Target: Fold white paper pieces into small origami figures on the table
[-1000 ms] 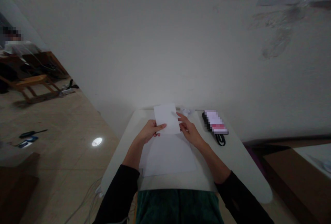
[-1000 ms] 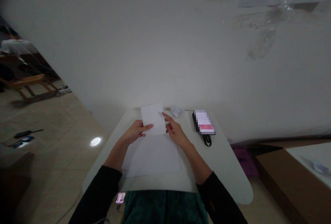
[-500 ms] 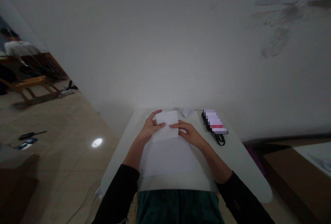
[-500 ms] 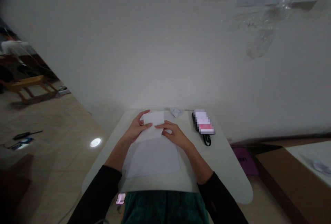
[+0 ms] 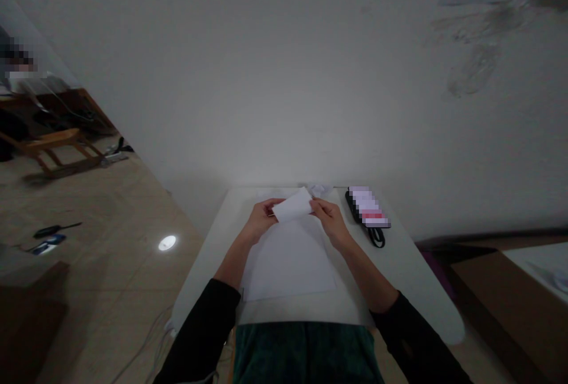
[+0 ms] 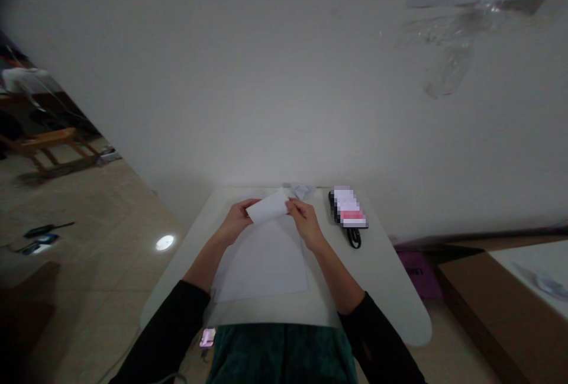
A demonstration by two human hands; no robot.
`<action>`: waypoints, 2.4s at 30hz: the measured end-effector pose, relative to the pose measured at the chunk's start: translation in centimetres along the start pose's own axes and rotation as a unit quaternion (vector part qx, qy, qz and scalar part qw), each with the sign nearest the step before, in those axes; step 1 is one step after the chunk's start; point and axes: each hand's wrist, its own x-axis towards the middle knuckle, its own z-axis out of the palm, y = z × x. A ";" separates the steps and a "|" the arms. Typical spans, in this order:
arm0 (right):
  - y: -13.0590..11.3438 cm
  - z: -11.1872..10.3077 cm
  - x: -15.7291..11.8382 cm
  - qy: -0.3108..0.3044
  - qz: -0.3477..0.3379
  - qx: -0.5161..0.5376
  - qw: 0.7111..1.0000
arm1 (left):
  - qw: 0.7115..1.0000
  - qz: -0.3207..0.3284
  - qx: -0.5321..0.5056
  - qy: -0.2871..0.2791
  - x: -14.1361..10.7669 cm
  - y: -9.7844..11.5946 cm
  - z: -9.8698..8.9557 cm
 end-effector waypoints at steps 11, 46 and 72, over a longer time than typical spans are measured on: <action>0.5 -0.9 0.4 0.019 0.019 -0.079 0.996 | 0.995 0.035 0.088 -0.034 -0.4 0.3 0.9; -1.1 -2.2 0.4 -0.052 0.027 0.000 0.998 | 0.987 0.089 0.057 0.119 -1.3 0.4 3.2; -3.6 -1.1 -0.8 0.023 -0.082 -0.147 0.985 | 0.967 0.195 0.023 0.162 -2.2 1.0 4.1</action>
